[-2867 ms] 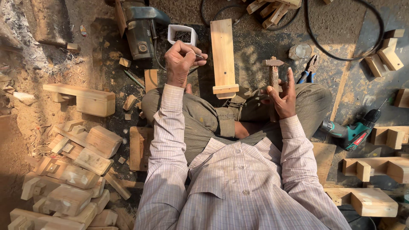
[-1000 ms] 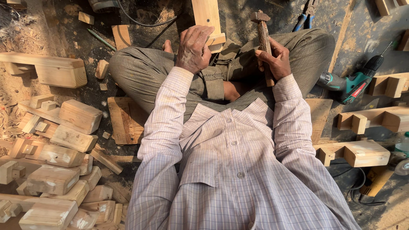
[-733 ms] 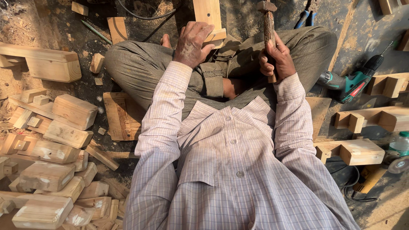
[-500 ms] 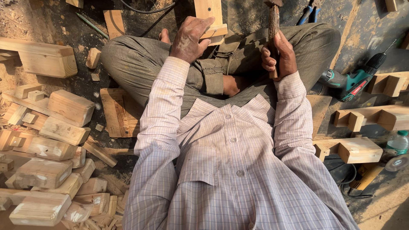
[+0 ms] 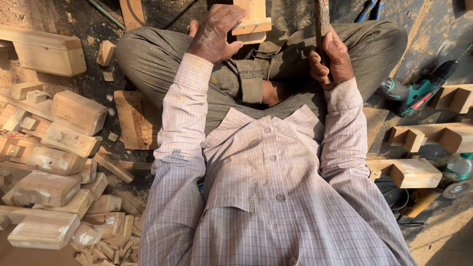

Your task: The person sits cross-legged on the workshop floor and hammers nails into small wooden blocks and a wooden board using a hammer. They pick up nails from a container, position them on the wood pieces, drive them in, and set finished blocks onto a pile of similar parts.

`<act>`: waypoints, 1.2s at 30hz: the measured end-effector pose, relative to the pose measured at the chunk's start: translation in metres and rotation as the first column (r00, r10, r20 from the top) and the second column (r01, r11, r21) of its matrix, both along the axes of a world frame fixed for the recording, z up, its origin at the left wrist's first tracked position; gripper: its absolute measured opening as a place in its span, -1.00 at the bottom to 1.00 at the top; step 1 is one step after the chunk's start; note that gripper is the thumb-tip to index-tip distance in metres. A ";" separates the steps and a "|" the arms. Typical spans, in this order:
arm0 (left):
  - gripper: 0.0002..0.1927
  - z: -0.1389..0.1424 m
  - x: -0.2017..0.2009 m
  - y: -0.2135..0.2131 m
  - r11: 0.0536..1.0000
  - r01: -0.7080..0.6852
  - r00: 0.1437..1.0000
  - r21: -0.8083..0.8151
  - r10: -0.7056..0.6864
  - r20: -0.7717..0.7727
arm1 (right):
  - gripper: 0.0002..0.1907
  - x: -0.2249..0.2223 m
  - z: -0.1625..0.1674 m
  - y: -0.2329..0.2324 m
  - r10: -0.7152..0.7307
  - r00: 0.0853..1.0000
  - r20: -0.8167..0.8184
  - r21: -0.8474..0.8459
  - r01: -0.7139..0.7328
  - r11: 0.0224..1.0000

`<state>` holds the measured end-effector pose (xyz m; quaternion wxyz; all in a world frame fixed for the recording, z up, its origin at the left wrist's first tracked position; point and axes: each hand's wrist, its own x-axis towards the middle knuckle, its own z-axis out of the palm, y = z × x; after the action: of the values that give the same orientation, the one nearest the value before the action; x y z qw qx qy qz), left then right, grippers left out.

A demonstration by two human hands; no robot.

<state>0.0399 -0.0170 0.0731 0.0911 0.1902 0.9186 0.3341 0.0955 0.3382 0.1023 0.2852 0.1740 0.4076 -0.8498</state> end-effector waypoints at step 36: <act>-0.53 -0.021 0.003 0.015 0.998 -0.054 0.987 0.045 0.060 -0.151 | -0.29 0.029 -0.010 -0.042 0.206 0.840 -0.502 0.528 0.109 0.842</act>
<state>0.0427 -0.0017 0.0519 0.0075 0.1905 0.9210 0.3397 0.1250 0.2965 0.0922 0.1208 -0.0104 0.6966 -0.7072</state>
